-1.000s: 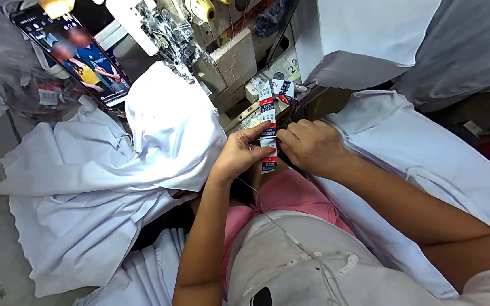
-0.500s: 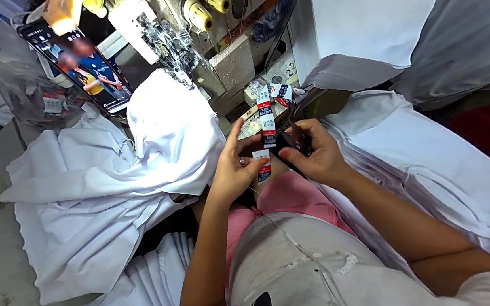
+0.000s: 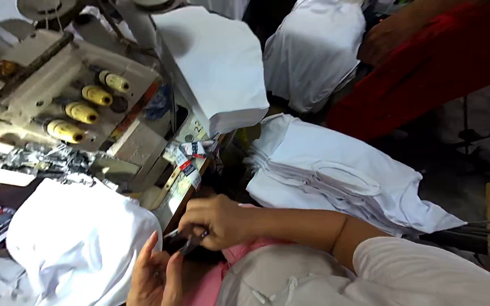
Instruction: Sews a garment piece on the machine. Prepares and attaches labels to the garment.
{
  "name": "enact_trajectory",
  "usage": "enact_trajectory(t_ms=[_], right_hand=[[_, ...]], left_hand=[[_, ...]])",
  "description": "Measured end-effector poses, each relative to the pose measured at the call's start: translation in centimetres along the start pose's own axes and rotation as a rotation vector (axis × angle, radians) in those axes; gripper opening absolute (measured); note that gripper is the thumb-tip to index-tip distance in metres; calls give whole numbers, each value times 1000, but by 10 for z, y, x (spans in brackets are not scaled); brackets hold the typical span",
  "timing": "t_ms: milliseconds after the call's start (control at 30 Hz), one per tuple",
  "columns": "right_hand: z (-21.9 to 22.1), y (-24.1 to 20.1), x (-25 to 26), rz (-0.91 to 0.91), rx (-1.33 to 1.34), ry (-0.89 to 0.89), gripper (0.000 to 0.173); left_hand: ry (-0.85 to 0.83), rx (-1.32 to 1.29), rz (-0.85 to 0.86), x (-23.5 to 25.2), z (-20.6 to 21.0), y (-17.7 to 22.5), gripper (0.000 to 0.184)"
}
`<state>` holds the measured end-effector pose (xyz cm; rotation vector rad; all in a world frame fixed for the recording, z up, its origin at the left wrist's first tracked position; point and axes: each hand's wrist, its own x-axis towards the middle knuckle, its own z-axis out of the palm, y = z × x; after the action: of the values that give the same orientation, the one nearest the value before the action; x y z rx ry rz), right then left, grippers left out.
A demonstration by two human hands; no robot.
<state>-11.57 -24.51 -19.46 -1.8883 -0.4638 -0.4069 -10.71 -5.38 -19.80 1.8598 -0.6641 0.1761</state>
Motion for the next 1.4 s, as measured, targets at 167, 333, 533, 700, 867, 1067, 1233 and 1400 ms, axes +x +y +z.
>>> enact_trajectory(t_ms=[167,333,533,700,867,1067,1233,1400], right_hand=[[11,-16,5,-98,145,-61,15],[9,-22,13,213,523,15,22],[29,-19,24,383,627,-132,11],[45,-13,20,296,508,-49,4],[50,-8,15,283,478,-43,8],[50,-6,14,244,449,-42,10],[52,-5,13,264,402,-19,8],[56,-4,10,272,392,2,9]], left_hand=[[-60,-140,26,-1,-12,4,18],[-64,-177,118,4,-28,6,23],[-86,-134,161,6,-34,1,14],[24,-303,23,-7,-36,-7,14],[213,-298,-119,-9,-33,-4,13],[252,-233,-130,-6,-34,-5,17],[234,-245,-134,-6,-33,-8,16],[235,-206,-130,-5,-32,-9,16]])
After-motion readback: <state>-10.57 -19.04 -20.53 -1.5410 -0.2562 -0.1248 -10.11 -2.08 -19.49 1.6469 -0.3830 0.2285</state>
